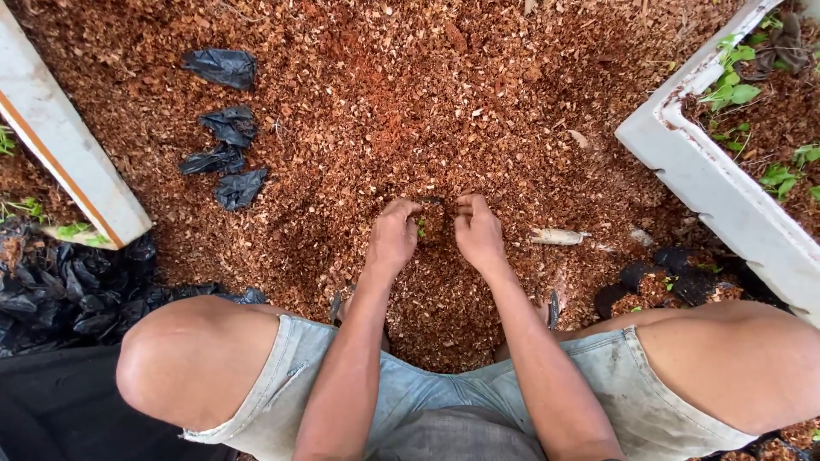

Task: Planting small seedlings into black plastic nursery bags filled with soil

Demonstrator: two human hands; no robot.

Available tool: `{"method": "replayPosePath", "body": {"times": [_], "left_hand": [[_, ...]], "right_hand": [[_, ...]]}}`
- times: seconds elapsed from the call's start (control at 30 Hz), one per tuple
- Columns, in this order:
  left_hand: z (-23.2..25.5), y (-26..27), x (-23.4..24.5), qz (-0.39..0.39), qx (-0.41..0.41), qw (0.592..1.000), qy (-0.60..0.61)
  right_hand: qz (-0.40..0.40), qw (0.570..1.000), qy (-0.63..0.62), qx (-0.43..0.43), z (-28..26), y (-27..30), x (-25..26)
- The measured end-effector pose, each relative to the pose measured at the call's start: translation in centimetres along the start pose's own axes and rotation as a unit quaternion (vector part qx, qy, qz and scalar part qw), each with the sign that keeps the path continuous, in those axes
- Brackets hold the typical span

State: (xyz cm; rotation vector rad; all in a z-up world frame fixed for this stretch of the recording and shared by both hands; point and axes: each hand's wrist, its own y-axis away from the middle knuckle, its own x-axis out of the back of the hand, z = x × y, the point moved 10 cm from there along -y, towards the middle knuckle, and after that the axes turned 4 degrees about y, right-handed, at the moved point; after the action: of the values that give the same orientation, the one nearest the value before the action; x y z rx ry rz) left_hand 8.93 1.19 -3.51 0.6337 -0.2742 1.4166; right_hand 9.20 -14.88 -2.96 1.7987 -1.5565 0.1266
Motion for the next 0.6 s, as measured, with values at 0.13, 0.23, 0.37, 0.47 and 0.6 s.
{"method": "replayPosePath", "body": {"times": [0.13,0.23,0.37,0.47,0.6], "left_hand": [[2.1,1.1,1.4,-0.007,0.042,0.999,-0.008],[1.4,0.4,0.8,0.011,-0.013,0.999,-0.050],[1.7,0.7,1.2,0.020,-0.033,0.990,-0.135],[2.6,1.4,1.1,0.013,-0.042,0.984,-0.175],[4.6,2.3,1.6,-0.021,-0.037,0.981,-0.188]], "right_hand": [[-0.024,0.992,0.126,0.000,2.2,-0.3,-1.2],[-0.062,0.979,0.180,0.072,5.3,-1.2,-4.6],[-0.070,0.980,0.180,0.046,10.9,-3.6,-6.6],[-0.073,0.982,0.177,0.000,6.9,-1.2,-3.8],[-0.008,0.994,0.109,0.003,1.5,0.3,0.7]]}}
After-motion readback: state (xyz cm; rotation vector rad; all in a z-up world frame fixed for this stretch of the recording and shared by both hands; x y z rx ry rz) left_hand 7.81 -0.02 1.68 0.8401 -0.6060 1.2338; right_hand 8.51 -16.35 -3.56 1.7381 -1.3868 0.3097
